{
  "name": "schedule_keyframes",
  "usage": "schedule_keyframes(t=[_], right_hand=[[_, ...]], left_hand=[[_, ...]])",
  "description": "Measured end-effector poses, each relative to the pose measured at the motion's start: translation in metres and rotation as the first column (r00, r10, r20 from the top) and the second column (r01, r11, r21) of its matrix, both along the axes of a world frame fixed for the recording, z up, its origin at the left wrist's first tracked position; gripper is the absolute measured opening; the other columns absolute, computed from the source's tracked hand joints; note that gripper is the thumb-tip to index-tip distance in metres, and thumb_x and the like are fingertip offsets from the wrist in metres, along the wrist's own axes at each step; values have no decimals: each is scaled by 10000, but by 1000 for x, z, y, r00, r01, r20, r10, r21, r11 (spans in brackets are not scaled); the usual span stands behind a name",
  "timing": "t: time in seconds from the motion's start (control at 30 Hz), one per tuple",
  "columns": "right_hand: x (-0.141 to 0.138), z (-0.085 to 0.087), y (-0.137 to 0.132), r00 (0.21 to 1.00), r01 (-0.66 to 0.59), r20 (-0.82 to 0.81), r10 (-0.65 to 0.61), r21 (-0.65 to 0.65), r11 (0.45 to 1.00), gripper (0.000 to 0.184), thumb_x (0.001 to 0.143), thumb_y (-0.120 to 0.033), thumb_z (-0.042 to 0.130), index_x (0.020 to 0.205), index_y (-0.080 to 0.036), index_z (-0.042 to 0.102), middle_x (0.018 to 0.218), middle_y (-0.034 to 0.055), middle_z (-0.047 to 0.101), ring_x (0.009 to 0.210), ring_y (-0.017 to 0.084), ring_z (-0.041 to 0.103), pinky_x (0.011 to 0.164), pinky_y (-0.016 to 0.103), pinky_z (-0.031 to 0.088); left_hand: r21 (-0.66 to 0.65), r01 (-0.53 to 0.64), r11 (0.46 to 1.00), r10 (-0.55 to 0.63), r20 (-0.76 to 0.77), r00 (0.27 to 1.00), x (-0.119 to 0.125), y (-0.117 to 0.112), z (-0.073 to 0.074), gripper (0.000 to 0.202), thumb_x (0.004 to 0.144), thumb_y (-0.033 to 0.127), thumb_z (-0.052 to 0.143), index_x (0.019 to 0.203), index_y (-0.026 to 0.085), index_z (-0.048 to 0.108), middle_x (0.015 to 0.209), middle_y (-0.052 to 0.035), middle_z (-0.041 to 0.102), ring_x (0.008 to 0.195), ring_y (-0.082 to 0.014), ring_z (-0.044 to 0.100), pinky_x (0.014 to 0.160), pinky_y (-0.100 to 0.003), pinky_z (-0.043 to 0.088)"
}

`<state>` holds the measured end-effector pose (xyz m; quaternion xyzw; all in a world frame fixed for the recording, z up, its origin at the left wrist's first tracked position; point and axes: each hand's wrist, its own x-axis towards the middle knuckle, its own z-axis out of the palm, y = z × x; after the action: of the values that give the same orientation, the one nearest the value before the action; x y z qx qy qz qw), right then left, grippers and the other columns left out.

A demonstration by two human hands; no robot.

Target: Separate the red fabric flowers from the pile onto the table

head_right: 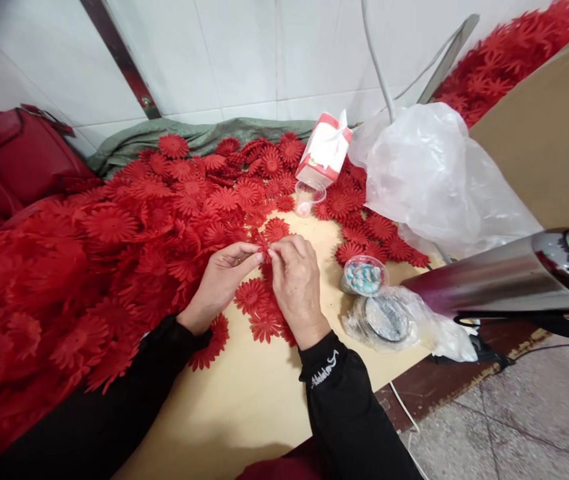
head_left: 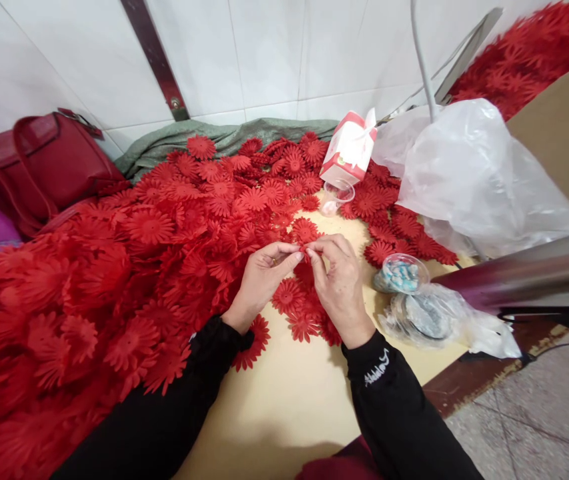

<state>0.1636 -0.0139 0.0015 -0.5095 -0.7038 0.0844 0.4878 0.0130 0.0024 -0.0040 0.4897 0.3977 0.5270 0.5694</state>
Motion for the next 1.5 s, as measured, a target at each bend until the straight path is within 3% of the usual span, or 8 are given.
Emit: schedule_keyframes(t=[0.17,0.63,0.83,1.03,1.17,1.27,1.37,1.5], right_hand=[[-6,3,-3,1000,-10,13,10,-18,1000,171,1014,-183,502,931,-211,650,925,75,646,910,230,607,865,397,511],[-13,11,-8,995,65,-72,-63,16,998,191,1030,-216,470,860,-234,555,882,43,591,900,212,561,855,372,466],[-2,10,-2,949,155,-271,-160,-41,987,162,1012,-265,499,868,-222,558,897,33,591,879,188,567,849,338,461],[1,2,5,778,-61,-624,-65,-179,982,171,983,-369,562,900,-219,560,858,-6,570,781,148,543,789,298,484],[-3,-1,5,675,-249,-738,19,-203,947,156,984,-377,551,934,-231,535,838,-18,562,745,137,544,759,281,501],[1,4,1,777,-288,-624,79,-241,927,140,989,-360,559,954,-227,586,846,-8,602,757,146,572,760,292,506],[8,12,-4,932,-286,-296,209,-248,926,117,969,-311,616,940,-225,689,953,34,698,902,188,640,897,367,513],[8,21,-9,972,-204,-147,181,-161,966,123,983,-266,617,976,-237,737,1035,60,737,1013,213,664,970,418,516]], left_hand=[[34,-20,999,21,-49,999,-2,0,2,195,794,345,810,858,179,730,806,16,686,748,-114,575,749,-247,479],[76,126,989,-123,-53,991,0,-3,11,335,898,509,715,841,181,679,815,-17,645,782,-149,564,811,-269,468],[49,105,993,-103,-23,994,-3,-2,2,288,907,473,717,906,188,675,859,-5,632,811,-138,540,834,-255,456],[-90,-133,987,156,336,929,-4,10,-7,326,773,409,843,858,214,597,895,37,604,877,-115,603,961,-308,504],[-155,-176,972,224,403,887,-5,13,-7,353,727,358,872,814,209,564,922,43,634,925,-127,664,1035,-370,499],[-185,-190,964,255,446,858,-5,13,-7,349,721,319,879,789,201,558,918,49,645,930,-126,677,1052,-383,494],[-192,-170,967,243,467,851,-6,14,-6,327,719,306,881,804,206,581,889,55,649,928,-123,673,1056,-383,493],[-178,-114,977,178,404,897,-7,13,-5,294,737,358,875,859,216,649,915,46,673,915,-116,656,1026,-351,504]])
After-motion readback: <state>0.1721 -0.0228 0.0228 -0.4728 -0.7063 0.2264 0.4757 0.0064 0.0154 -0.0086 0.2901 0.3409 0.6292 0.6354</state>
